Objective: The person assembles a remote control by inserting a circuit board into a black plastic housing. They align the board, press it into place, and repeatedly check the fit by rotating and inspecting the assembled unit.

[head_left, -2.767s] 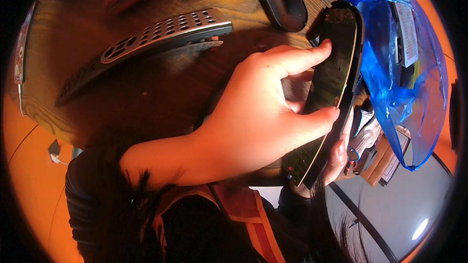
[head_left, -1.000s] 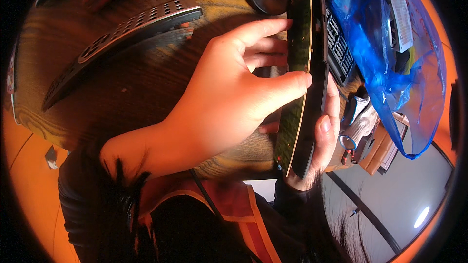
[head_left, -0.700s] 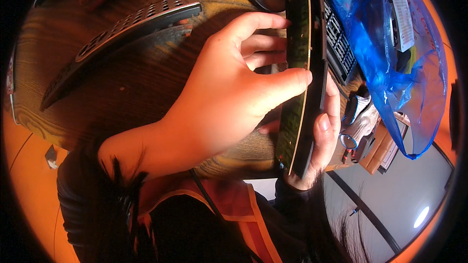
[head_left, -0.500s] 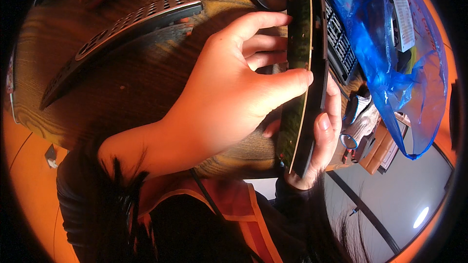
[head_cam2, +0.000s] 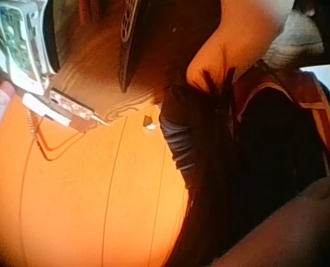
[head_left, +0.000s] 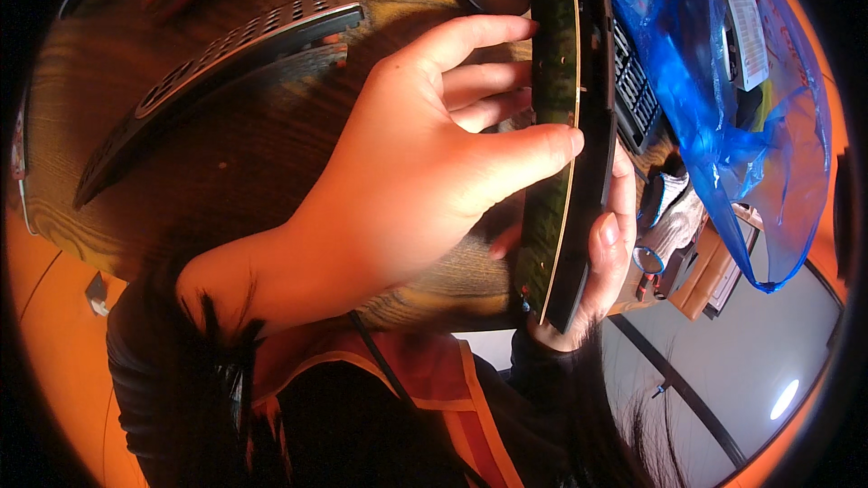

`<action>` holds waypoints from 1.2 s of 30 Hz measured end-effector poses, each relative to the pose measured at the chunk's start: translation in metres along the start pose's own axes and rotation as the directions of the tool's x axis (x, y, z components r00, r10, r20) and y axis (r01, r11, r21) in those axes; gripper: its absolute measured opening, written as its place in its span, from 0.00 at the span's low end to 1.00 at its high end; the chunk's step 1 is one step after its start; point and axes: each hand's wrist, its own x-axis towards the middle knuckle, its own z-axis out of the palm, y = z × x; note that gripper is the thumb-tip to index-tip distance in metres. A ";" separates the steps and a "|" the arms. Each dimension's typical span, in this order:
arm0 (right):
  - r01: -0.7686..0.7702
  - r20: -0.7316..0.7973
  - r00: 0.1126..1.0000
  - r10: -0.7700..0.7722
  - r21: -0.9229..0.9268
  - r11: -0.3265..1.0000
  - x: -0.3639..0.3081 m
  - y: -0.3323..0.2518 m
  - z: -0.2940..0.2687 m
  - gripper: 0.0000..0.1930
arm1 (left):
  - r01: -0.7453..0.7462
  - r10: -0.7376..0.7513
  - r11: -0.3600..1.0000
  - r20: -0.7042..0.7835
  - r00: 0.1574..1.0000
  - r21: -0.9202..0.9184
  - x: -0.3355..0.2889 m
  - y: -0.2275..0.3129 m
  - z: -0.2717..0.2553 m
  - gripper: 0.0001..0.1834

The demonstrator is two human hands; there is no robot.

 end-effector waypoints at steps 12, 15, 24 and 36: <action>-0.036 -0.036 0.999 0.036 0.009 0.999 0.001 -0.002 0.003 0.36 | 0.076 -0.076 0.997 0.038 0.996 -0.002 -0.001 0.002 -0.001 0.28; -0.035 -0.042 0.999 0.035 0.001 0.999 0.002 -0.002 0.003 0.36 | 0.078 -0.078 0.997 0.057 0.995 0.006 -0.001 0.002 -0.001 0.28; -0.040 -0.037 0.999 0.040 -0.017 0.999 0.003 -0.003 0.002 0.36 | 0.077 -0.076 0.997 0.071 0.995 -0.016 0.000 0.004 0.001 0.27; -0.050 -0.040 0.998 0.050 0.002 0.999 0.003 -0.001 0.003 0.38 | 0.083 -0.082 0.997 0.054 0.995 -0.006 -0.001 0.001 -0.001 0.26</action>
